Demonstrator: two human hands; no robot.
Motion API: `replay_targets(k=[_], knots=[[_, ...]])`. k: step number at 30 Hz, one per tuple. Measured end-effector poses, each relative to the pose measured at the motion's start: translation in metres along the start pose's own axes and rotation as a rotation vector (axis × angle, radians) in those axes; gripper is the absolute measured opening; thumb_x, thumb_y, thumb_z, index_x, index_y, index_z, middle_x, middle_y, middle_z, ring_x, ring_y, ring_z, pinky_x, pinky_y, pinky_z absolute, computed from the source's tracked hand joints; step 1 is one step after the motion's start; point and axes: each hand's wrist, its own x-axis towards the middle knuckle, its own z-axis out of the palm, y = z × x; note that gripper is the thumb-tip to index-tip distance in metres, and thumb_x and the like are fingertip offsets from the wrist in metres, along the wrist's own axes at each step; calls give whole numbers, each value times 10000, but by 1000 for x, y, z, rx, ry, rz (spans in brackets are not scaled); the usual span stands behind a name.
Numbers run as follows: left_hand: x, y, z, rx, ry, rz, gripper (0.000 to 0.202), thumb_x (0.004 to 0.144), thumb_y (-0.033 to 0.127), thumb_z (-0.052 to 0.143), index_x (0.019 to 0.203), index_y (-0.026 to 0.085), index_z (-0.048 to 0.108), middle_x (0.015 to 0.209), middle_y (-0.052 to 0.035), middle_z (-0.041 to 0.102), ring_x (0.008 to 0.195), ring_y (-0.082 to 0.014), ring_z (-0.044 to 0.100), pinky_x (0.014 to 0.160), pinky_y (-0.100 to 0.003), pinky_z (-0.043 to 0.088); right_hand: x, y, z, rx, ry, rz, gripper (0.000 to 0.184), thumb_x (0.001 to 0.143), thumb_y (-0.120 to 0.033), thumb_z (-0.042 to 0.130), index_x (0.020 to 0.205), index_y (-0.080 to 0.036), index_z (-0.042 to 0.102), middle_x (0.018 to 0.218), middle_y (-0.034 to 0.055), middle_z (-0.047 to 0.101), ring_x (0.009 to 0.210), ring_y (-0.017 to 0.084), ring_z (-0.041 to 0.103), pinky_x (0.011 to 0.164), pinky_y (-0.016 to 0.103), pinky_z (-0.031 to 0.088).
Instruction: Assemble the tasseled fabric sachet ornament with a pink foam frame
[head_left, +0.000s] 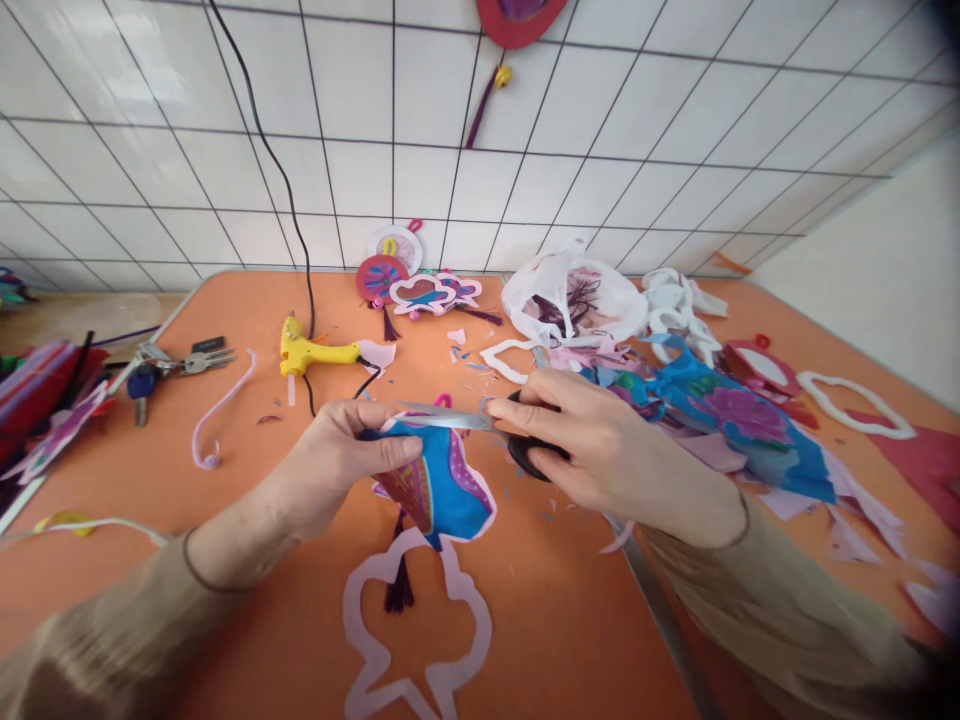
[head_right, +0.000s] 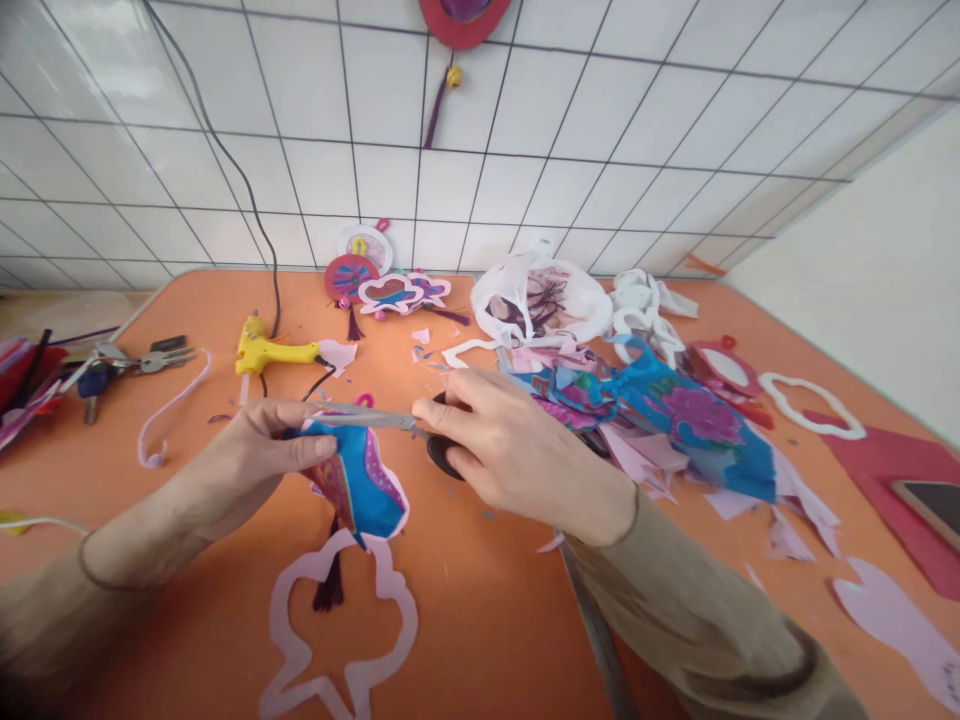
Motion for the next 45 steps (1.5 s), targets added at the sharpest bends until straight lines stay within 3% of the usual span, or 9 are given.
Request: replay_targets(k=[15,23,31,36,42,45], knots=[[0,-1,2,36,-50,-25,284,666,343,807,844,124,774,678,-79,750,576,-217,688,565,-314,548,-2,0,3,21,3,23,368,790,-41,492,1098,-205,607,890,72,561,802,214,529,712,376,467],[0,-1,3,31,-66,8,262,686,316,798,867,126,778,696,-77,751,596,-211,687,571,-305,545,-1,-2,5,41,16,21,371,796,-52,480,1102,-223,602,873,67,552,780,214,532,711,379,473],[1,-5,2,12,-9,4,228,634,305,833,769,132,769,629,-36,703,521,-140,616,528,-250,505,-2,-1,10,64,44,-14,320,819,-56,487,1087,-195,593,893,79,548,804,217,532,715,376,465],[0,-3,5,-1,14,50,248,615,297,842,805,146,786,665,-29,703,564,-123,601,535,-217,469,-2,-3,8,3,41,-26,264,844,-96,477,1042,-204,615,879,85,584,762,226,539,681,390,444],[-2,0,7,-37,-29,65,159,635,279,847,725,164,784,667,-21,727,569,-104,617,564,-187,483,-2,-8,0,-39,3,-33,308,834,-66,473,1078,-180,621,898,83,647,829,236,584,709,383,407],[-4,0,8,-25,-65,72,153,701,279,810,820,184,793,691,-26,744,581,-121,646,570,-201,507,-2,-9,-2,-44,-2,-27,316,826,-56,478,1083,-168,624,891,73,646,833,224,580,743,384,379]])
